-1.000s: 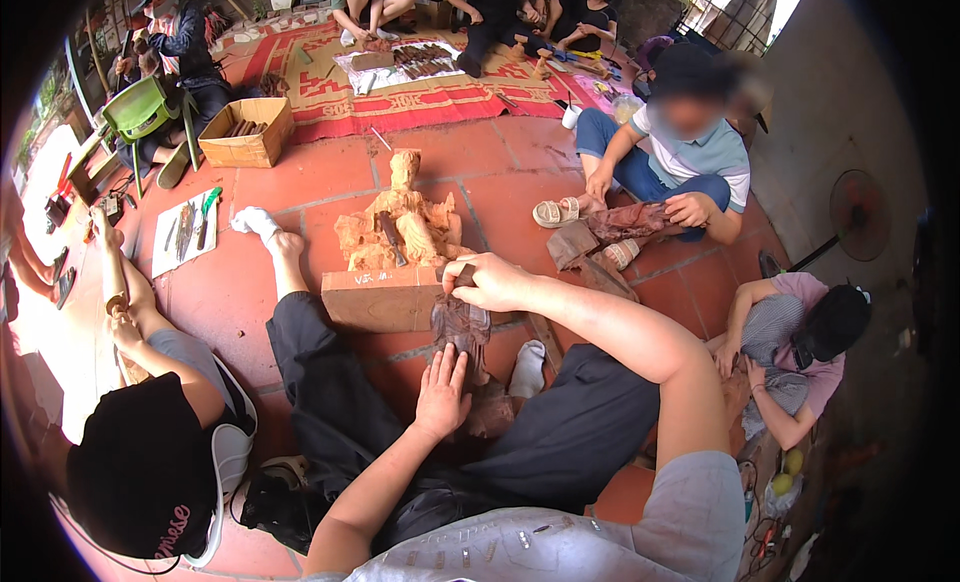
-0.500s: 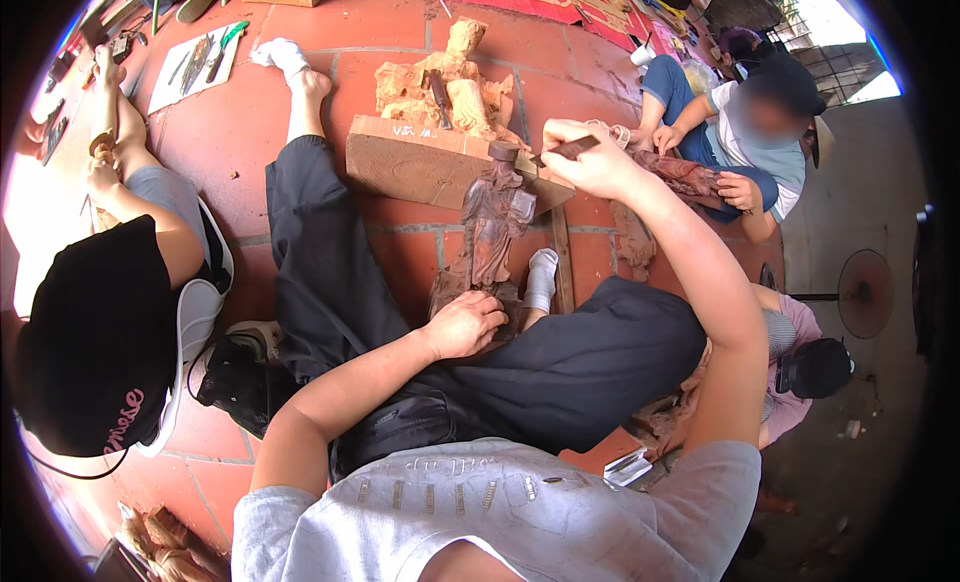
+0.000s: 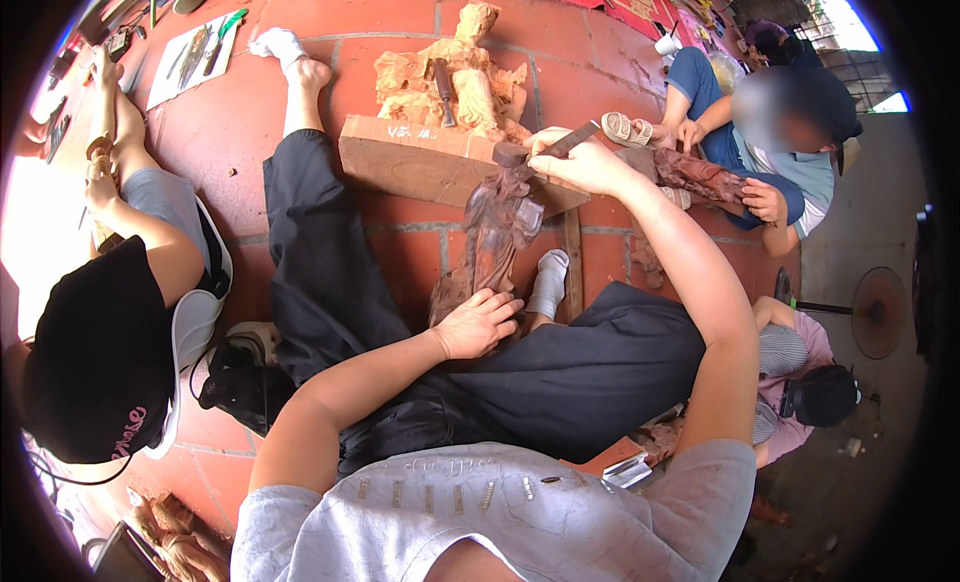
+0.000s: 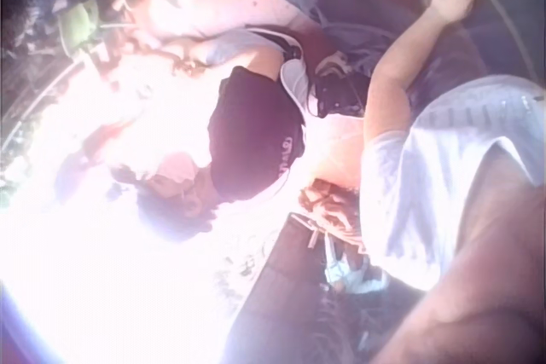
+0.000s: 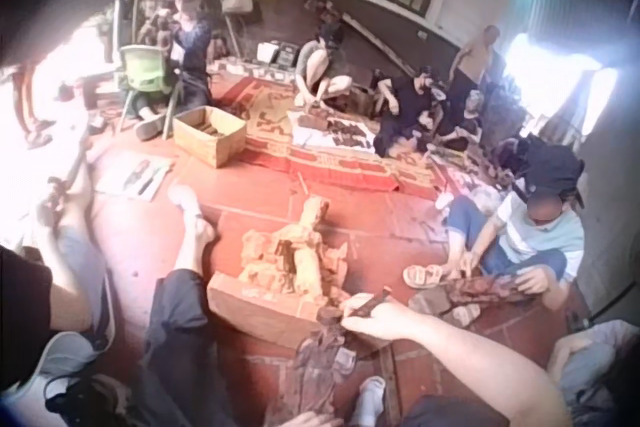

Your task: The person carves a wooden figurine using a small carving knife while seated on the floor. They hold the object with one hand and carefully remove wood shavings with the other, occasionally rotating the piece to access different areas.

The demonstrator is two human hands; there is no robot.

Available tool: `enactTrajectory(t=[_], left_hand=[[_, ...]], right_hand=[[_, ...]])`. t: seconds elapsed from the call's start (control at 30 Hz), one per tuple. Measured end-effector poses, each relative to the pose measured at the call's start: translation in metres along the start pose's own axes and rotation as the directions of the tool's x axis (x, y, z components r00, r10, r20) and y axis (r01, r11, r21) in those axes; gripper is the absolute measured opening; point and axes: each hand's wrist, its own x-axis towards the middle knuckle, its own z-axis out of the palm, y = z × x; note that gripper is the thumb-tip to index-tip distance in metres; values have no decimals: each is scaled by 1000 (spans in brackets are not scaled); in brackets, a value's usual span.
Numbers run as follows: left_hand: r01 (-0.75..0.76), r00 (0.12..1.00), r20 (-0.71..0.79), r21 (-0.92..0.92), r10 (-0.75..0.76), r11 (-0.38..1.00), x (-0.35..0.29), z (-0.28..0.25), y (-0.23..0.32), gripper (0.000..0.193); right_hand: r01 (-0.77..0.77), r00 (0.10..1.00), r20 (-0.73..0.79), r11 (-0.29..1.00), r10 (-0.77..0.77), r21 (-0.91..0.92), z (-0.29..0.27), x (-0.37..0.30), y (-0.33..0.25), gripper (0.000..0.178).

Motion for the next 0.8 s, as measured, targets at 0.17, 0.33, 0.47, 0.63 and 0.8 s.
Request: enactTrajectory(t=[0.17,0.33,0.47,0.63,0.8], left_hand=[[-44,999,7,44,44,998,2,10,-6,31],[-46,999,-5,17,46,999,0,8,-8,29],[-25,999,27,-33,26,999,0,12,-9,28],[-59,998,-13,-4,59,998,8,11,-8,31],[-63,998,-18,37,63,997,4,10,-9,34]], right_hand=[[103,994,49,994,-101,-42,-1,11,11,20],[177,980,114,972,-161,-155,-1,1,-10,17],[211,977,46,956,-206,-202,7,-22,-19,15],[-29,990,133,988,50,-152,19,-38,-4,23],[61,992,125,976,-35,-209,14,-41,-1,21]])
